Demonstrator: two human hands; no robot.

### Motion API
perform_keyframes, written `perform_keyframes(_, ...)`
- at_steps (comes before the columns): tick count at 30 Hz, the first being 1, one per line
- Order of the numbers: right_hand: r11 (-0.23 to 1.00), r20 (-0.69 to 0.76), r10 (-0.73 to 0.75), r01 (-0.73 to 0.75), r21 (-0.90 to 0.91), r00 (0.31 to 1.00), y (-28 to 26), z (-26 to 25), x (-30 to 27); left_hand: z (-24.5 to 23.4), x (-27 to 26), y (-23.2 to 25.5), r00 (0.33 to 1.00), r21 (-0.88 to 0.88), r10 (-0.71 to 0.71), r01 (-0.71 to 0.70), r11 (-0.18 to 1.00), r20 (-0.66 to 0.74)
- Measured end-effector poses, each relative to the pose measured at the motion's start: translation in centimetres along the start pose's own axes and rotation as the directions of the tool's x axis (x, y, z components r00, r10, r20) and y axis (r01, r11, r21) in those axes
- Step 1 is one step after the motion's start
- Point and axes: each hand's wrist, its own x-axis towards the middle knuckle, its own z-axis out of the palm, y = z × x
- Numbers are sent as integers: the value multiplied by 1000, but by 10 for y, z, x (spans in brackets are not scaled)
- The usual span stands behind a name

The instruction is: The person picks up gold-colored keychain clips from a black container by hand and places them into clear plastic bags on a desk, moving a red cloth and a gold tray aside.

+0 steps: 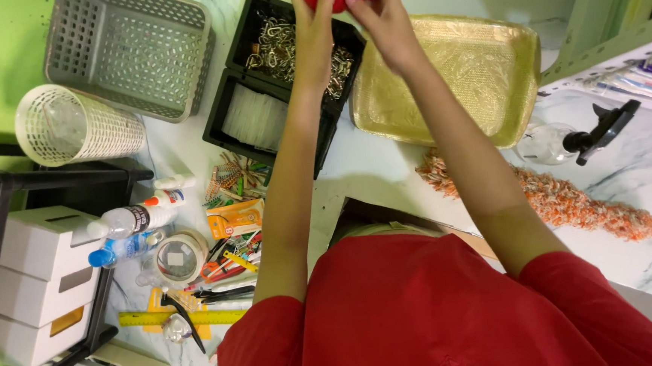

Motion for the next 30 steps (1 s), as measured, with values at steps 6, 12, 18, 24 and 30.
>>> perform_keyframes(6, 610, 113, 81, 40, -791, 990, 11, -8, 3, -60, -55, 9, 974, 954, 208, -140, 264, 86)
perform_keyframes(12, 437, 163, 188, 66, -897, 969, -6, 17, -120, -27, -130, 40, 985, 986, 41, -169, 7, 169)
perform_keyframes(18, 252, 185, 203, 131, -959, 962, 13, 10, -172, -27, -144, 5, 978, 977, 9, -207, -42, 208)
perform_keyframes(24, 59, 226, -89, 232, -971, 970, 68, -3, -155, -19, -131, 16, 983, 976, 5, -185, 112, 186)
perform_keyframes(30, 18, 233, -230, 243, -970, 945, 75, -30, -87, -23, -128, -5, 981, 979, 46, -190, 77, 187)
